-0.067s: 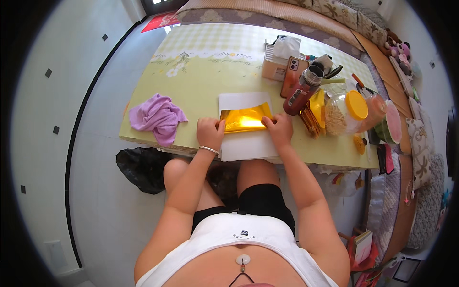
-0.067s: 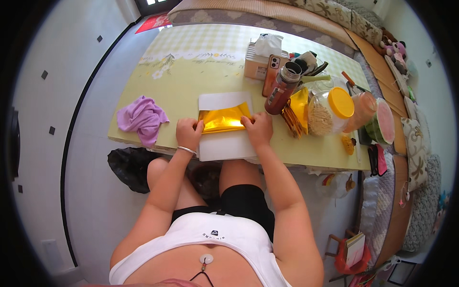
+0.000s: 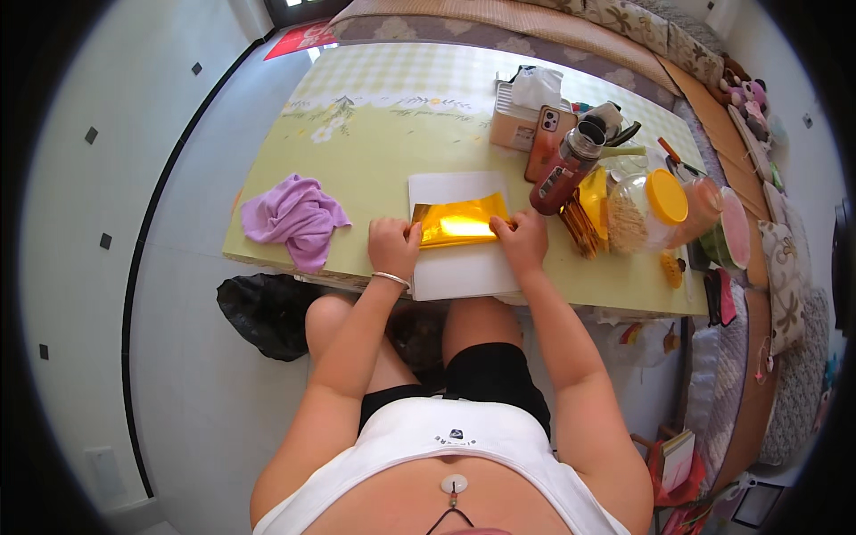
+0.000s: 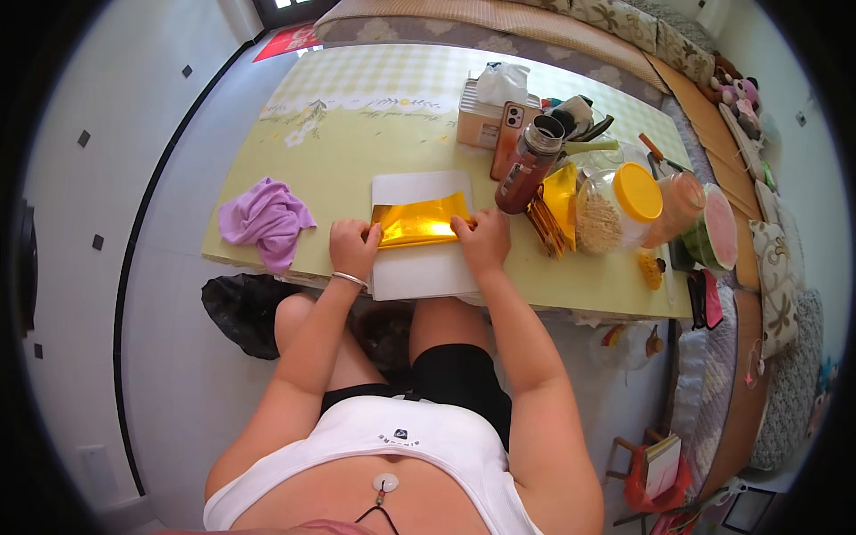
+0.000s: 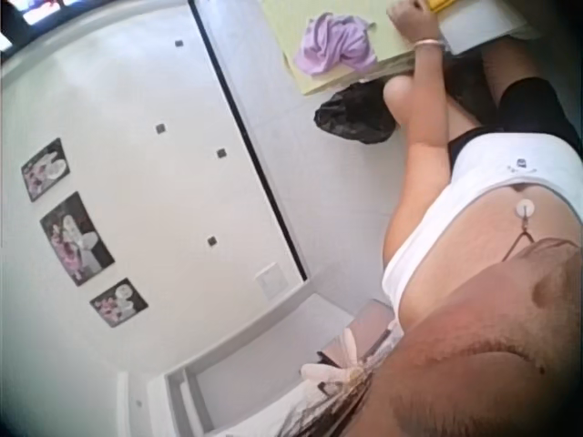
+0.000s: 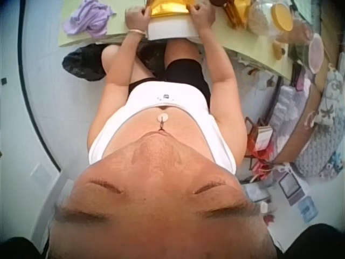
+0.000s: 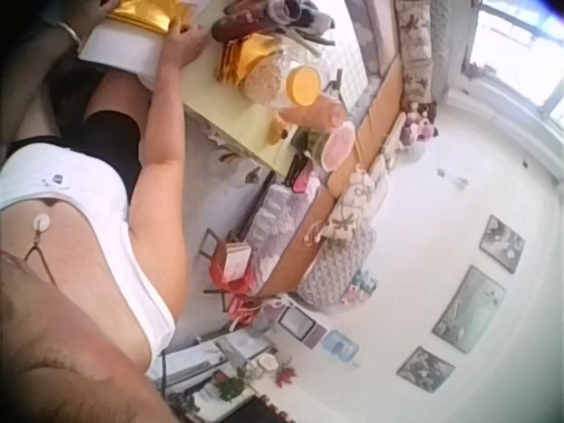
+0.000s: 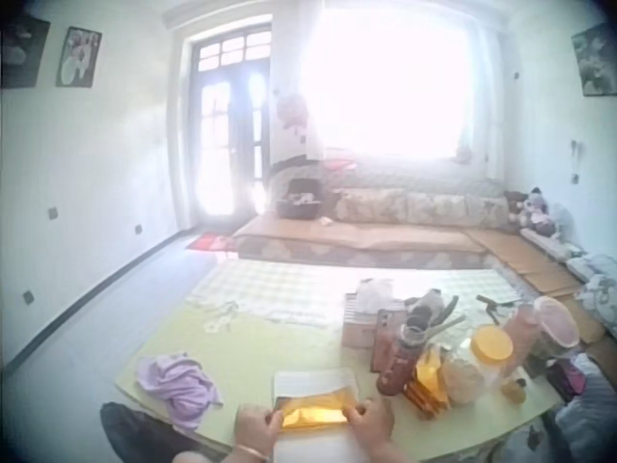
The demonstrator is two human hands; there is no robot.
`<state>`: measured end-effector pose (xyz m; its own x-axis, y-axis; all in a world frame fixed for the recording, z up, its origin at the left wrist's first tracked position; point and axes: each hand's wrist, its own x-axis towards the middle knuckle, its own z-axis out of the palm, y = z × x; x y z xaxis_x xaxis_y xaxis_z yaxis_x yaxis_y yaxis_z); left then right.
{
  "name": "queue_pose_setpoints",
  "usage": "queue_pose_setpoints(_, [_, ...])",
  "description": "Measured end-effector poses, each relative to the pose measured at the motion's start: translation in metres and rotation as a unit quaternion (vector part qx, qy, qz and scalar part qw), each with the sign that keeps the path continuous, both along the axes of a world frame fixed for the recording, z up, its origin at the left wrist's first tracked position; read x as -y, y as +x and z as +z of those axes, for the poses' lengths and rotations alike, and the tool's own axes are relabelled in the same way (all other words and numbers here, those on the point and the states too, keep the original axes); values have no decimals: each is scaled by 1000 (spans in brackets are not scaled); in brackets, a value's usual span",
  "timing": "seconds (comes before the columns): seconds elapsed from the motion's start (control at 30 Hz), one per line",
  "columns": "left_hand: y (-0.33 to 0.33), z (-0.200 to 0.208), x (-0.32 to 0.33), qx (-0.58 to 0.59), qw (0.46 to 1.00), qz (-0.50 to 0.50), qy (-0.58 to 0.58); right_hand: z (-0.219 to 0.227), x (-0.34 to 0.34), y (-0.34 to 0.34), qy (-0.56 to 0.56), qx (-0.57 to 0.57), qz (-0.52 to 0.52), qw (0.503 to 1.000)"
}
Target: The person sits on the floor and folds a sheet of gold-colored paper on top of a white sheet. They repeatedly fold the gold paper into a smaller rectangular shape, pressing the creases to ensure they are sharp.
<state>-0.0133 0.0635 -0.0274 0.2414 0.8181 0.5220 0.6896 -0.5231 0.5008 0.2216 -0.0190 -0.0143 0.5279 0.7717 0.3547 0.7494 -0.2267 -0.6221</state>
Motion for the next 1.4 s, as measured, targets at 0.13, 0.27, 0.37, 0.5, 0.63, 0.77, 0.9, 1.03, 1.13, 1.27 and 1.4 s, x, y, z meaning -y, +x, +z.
queue_pose_setpoints(0.13, [4, 2, 0, -12, 1000, 26, 0, -11, -1, 4, 45, 26, -5, 999])
queue_pose_setpoints(0.27, [7, 6, 0, -40, 998, 42, -8, -10, -1, 4, 44, 26, 8, 999])
queue_pose_setpoints(0.37, [9, 11, 2, -41, 997, 50, -39, -10, 0, 3, 49, 16, 9, 999])
queue_pose_setpoints(0.5, [10, 10, 0, -54, 996, 58, -30, -14, -1, 4, 54, 29, 7, 998])
queue_pose_setpoints(0.63, [9, 23, 3, -59, 992, 43, -99, -12, 0, 3, 45, 30, 3, 999])
queue_pose_setpoints(0.77, [9, 20, 7, -63, 988, -76, 116, -12, -1, 1, 55, 34, -1, 998])
queue_pose_setpoints(0.9, [19, 21, 33, -227, 945, -234, 22, -10, 0, 0, 55, 33, 4, 998])
queue_pose_setpoints(1.03, [20, 20, 38, -278, 931, -235, 25, -12, 1, 3, 64, 34, 9, 997])
queue_pose_setpoints(1.13, [20, 19, 39, -275, 933, -232, 21, -12, 1, 2, 67, 26, 8, 997])
queue_pose_setpoints(1.27, [20, 20, 40, -279, 930, -237, 23, -9, 3, 2, 59, 17, 5, 998])
queue_pose_setpoints(1.4, [19, 21, 39, -293, 923, -248, 27, -15, 3, 5, 43, 5, -11, 999])
